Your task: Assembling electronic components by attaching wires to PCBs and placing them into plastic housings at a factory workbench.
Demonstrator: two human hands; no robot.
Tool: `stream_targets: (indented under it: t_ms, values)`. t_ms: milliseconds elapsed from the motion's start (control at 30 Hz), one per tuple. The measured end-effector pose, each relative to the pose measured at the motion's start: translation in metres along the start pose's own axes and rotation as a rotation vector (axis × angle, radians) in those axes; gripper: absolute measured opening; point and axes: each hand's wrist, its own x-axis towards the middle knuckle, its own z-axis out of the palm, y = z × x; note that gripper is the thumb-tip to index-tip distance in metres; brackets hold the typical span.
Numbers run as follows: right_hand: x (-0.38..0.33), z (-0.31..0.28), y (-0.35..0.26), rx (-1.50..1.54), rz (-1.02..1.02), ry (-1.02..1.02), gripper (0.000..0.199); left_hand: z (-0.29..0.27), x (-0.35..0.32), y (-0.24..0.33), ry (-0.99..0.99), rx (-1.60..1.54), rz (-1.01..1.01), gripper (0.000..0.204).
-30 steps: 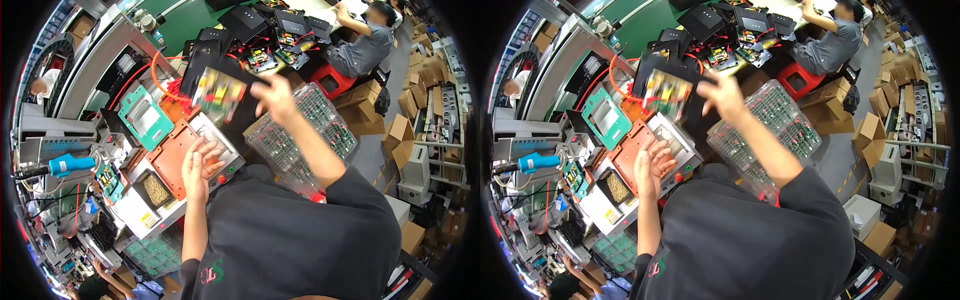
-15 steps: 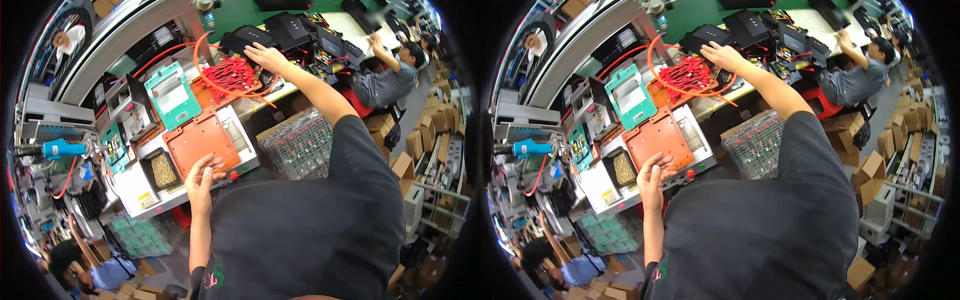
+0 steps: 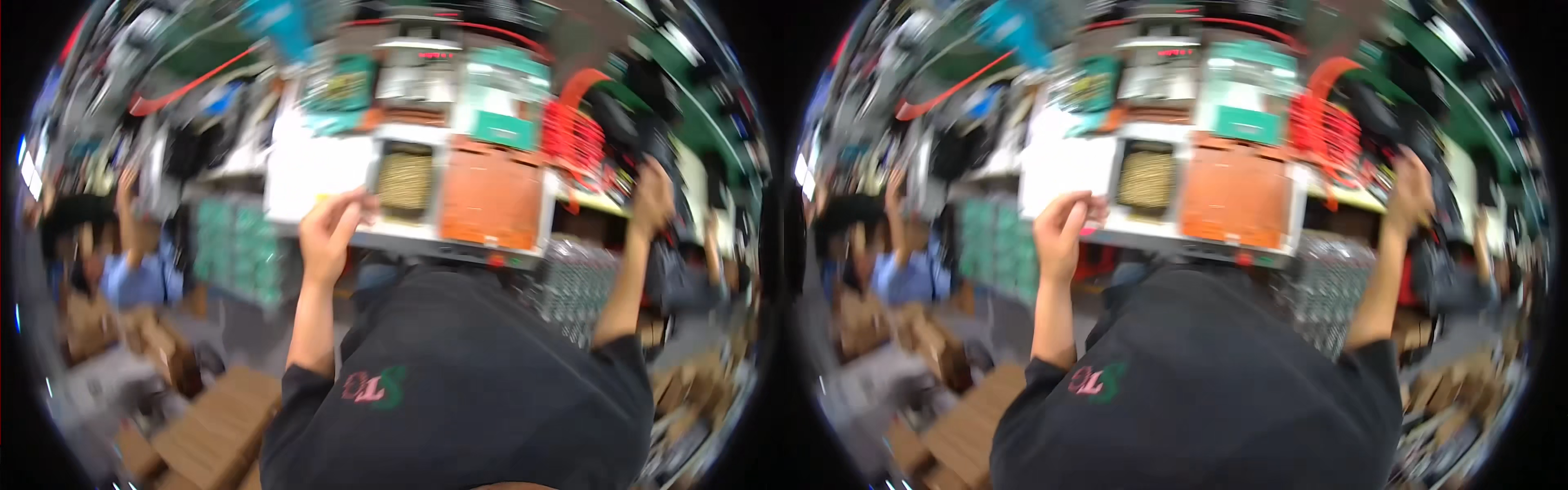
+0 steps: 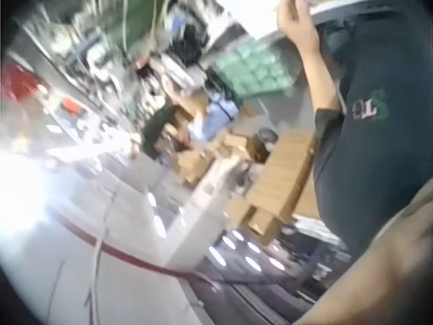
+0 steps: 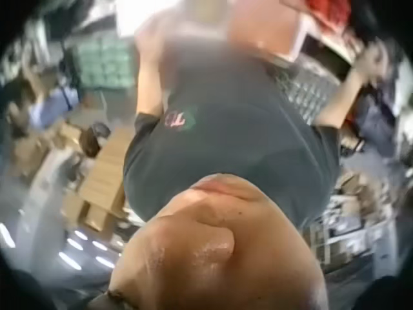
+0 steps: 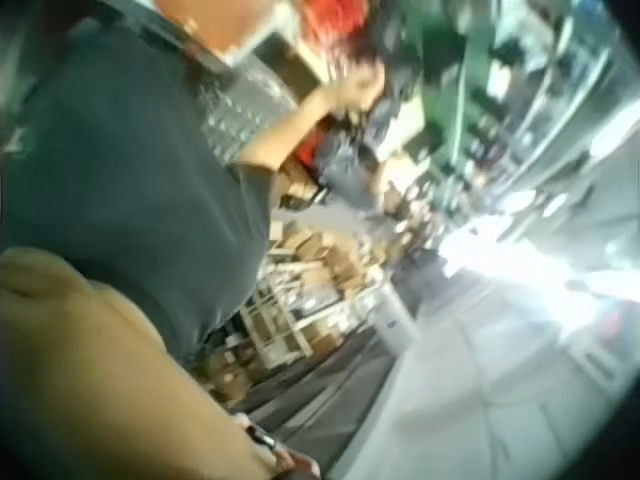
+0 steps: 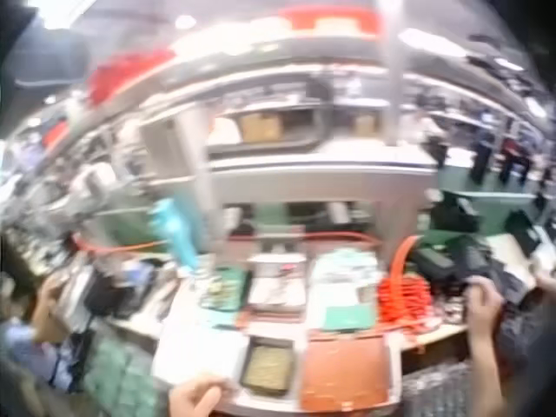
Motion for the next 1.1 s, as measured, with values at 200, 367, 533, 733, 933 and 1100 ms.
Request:
stream_targets:
  t_ms: [200, 367, 533, 733, 933, 1100]
  values:
    - [-0.138, 0.078, -0.180, 0.263, 0.053, -0.057, 0.021, -0.269, 0.071, -0.082, 0.609, 0.576, 0.132, 0.021]
    - [-0.224, 0.151, -0.302, 0.234, 0.084, -0.399, 0.018, -0.478, 0.171, -0.203, 0.677, 1.221, 0.276, 0.036]
    - [-0.270, 0.194, -0.373, 0.052, -0.085, -0.570, 0.016, -0.546, 0.265, -0.247, 0.502, 1.573, -0.204, 0.069]
    - [-0.277, 0.193, -0.406, -0.045, -0.093, -0.684, 0.022, -0.594, 0.283, -0.245, 0.306, 1.613, -0.266, 0.052]
    - [-0.274, 0.156, -0.385, -0.014, -0.032, -0.422, 0.019, -0.514, 0.212, -0.083, 0.340, 1.087, 0.365, 0.045]
    - [-0.273, 0.086, -0.325, -0.171, 0.120, -0.089, 0.016, -0.144, 0.075, 0.036, -0.386, 0.699, 0.486, 0.065]
